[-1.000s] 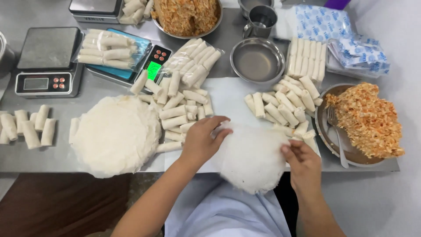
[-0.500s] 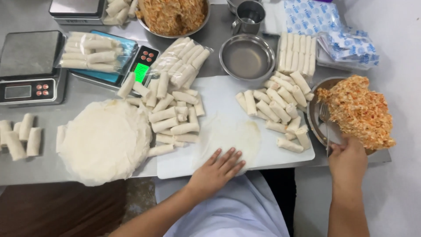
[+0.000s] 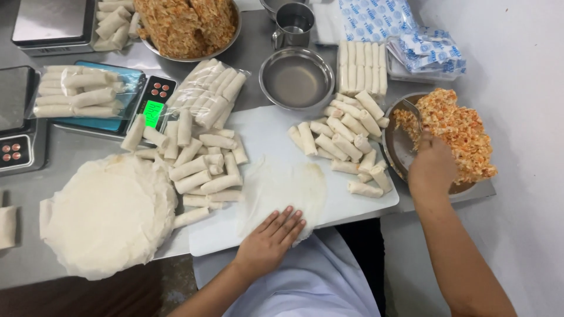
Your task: Workers are manually packaging food rolls into plastic bags and preparing new rolls with filling at a stainless steel workstation.
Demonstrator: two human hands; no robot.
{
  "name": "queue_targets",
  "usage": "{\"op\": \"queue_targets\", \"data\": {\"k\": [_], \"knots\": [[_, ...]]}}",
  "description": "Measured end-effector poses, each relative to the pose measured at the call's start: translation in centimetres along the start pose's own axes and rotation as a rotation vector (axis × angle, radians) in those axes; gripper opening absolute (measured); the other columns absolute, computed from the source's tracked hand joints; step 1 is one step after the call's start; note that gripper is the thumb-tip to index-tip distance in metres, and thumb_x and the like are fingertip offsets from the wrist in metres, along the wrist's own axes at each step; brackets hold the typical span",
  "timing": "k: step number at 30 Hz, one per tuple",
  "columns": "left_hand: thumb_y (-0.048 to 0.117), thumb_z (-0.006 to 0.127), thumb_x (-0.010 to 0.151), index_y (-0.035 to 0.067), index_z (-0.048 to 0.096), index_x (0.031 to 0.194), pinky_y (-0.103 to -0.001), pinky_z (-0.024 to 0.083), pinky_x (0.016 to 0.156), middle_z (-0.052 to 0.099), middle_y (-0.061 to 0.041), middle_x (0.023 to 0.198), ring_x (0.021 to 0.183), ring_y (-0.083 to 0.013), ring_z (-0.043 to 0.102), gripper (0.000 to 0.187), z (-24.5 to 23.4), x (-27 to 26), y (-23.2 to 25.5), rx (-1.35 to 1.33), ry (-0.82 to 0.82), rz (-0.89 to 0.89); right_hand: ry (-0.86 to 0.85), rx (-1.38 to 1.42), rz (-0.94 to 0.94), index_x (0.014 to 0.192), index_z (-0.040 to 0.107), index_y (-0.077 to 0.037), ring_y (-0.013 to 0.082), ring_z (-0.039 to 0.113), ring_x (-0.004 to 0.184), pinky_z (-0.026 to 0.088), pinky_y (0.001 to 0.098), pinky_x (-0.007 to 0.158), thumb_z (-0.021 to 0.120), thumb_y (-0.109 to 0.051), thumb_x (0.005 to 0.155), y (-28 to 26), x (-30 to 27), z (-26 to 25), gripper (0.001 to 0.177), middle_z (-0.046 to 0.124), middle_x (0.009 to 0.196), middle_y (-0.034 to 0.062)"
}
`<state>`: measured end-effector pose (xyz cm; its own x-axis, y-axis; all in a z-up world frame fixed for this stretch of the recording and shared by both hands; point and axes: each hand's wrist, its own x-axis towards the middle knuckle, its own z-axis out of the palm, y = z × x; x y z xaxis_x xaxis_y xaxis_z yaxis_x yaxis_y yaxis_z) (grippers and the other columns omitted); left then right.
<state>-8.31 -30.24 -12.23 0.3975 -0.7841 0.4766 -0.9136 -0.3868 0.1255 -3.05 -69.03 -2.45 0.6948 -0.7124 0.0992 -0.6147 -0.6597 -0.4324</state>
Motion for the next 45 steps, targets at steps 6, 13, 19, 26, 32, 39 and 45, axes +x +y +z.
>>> {"op": "queue_targets", "data": {"k": [6, 13, 19, 26, 32, 39, 45], "knots": [[0.008, 0.033, 0.110, 0.003, 0.045, 0.154, -0.047, 0.035, 0.122, 0.047, -0.016, 0.159, 0.148, -0.0345, 0.043, 0.045, 0.1, -0.1, -0.1, 0.007, -0.022, 0.003, -0.060, -0.758, -0.443, 0.135, 0.066, -0.007, 0.0368, 0.068, 0.085, 0.056, 0.0473, 0.056, 0.052, -0.001, 0.087, 5.2, -1.0, 0.4, 0.049, 0.068, 0.095, 0.0164], [0.008, 0.027, 0.109, 0.005, 0.050, 0.151, -0.044, 0.037, 0.121, 0.050, -0.014, 0.157, 0.146, -0.0329, 0.048, 0.048, -0.4, 0.2, 0.0, 0.060, 0.005, 0.016, -0.009, -0.495, -0.339, 0.132, 0.075, -0.014, 0.0373, 0.067, 0.095, 0.055, 0.0492, 0.069, 0.055, -0.006, 0.074, 10.2, -1.4, -0.9, 0.062, 0.068, 0.101, 0.0122], [0.009, 0.029, 0.111, 0.006, 0.047, 0.153, -0.046, 0.037, 0.121, 0.050, -0.015, 0.156, 0.145, -0.0342, 0.047, 0.045, -0.6, 0.3, 0.0, 0.032, -0.010, 0.014, -0.316, 0.039, -0.123, 0.106, 0.078, -0.003, 0.0180, 0.052, 0.062, 0.044, 0.0355, 0.064, 0.056, -0.009, 0.089, 9.5, -3.8, -3.5, 0.029, 0.074, 0.130, -0.0053], [0.004, 0.059, 0.103, 0.004, 0.065, 0.125, -0.039, 0.050, 0.080, 0.065, -0.009, 0.112, 0.096, -0.0253, 0.065, 0.022, -1.1, -0.1, 0.2, 0.085, 0.183, 0.007, -0.549, 0.454, -0.356, 0.131, 0.074, -0.011, 0.0157, 0.052, 0.067, 0.048, 0.0277, 0.064, 0.064, -0.014, 0.096, 2.8, -12.0, 0.1, 0.036, 0.066, 0.093, 0.0025], [0.000, 0.069, 0.101, -0.001, 0.068, 0.118, -0.036, 0.055, 0.074, 0.066, -0.009, 0.100, 0.086, -0.0241, 0.062, 0.017, -2.2, -0.7, 0.0, -0.041, 0.322, -0.030, -0.064, -0.049, -1.220, 0.139, 0.065, -0.027, 0.0217, 0.053, 0.060, 0.039, 0.0346, 0.048, 0.062, 0.002, 0.092, -0.7, -14.5, 2.6, 0.055, 0.064, 0.086, 0.0000], [-0.001, 0.073, 0.098, -0.001, 0.070, 0.110, -0.035, 0.053, 0.073, 0.065, -0.007, 0.094, 0.082, -0.0224, 0.060, 0.012, -2.3, -0.5, 0.2, -0.119, 0.372, -0.071, -0.461, -0.049, -0.891, 0.111, 0.080, -0.034, 0.0126, 0.067, 0.070, 0.047, 0.0314, 0.054, 0.064, -0.019, 0.090, -1.6, -13.4, -0.1, 0.031, 0.070, 0.074, -0.0117], [0.016, 0.067, 0.101, 0.009, 0.076, 0.097, -0.033, 0.054, 0.072, 0.065, -0.002, 0.085, 0.080, -0.0202, 0.065, 0.012, -0.3, -0.9, 1.0, -0.082, 0.396, -0.199, -0.307, -0.029, -0.841, 0.095, 0.083, -0.025, 0.0161, 0.062, 0.047, 0.047, 0.0250, 0.047, 0.069, -0.014, 0.087, -3.3, -14.8, -0.4, 0.019, 0.070, 0.059, -0.0035]]}}
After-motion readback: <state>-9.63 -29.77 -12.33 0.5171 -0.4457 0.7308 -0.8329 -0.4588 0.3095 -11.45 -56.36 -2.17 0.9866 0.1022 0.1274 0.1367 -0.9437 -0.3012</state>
